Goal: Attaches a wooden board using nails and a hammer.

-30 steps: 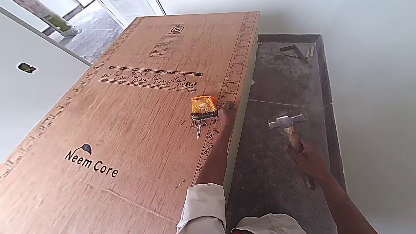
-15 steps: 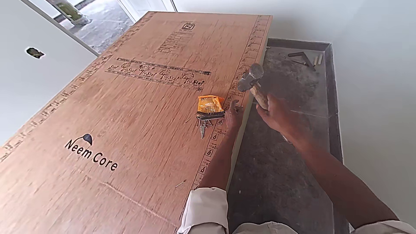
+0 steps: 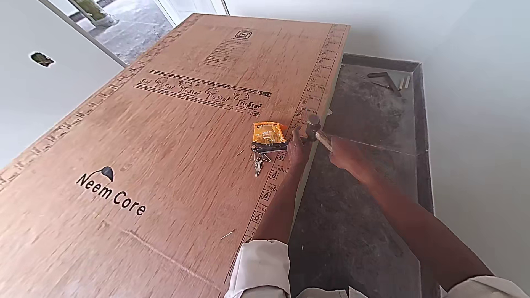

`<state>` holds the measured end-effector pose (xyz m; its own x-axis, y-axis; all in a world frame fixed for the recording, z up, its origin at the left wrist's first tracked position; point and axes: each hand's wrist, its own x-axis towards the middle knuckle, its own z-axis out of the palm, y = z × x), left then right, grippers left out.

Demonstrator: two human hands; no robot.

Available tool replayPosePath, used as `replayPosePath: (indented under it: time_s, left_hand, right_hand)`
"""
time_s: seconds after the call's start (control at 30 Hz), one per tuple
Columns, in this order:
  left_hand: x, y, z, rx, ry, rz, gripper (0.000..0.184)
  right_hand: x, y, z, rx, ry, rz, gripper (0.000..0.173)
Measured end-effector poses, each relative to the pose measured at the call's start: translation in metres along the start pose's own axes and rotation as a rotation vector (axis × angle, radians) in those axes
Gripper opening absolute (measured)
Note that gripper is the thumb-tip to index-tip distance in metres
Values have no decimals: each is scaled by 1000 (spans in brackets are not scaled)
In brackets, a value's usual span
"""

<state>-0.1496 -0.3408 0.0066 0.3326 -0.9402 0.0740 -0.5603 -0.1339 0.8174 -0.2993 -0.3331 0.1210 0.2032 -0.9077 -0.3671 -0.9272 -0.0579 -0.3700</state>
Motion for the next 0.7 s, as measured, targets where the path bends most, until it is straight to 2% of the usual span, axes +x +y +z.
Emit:
replayPosePath:
  time_s: [0.1,0.3,0.4,0.5,0.57,0.7]
  left_hand:
    - [3,3,-1,14,0,14,65]
    - [3,0,-2,-29,-22,23,59]
    - [-5,-4,-6,-22,-102,74,61]
    - [-37,-3,-20,414,-248,81,73]
    - [-59,0,-21,659,-299,7,71]
    - [-62,2,-10,769,-244,-23,67]
  right_hand:
    - [-6,7,-3,58,-26,21,35]
    - [-66,35,14,262,63,55,38]
    - [-92,62,35,335,76,90,40]
    - [-113,101,59,407,108,119,37]
    - [-122,123,75,459,91,160,34]
    - [-115,136,80,515,85,192,28]
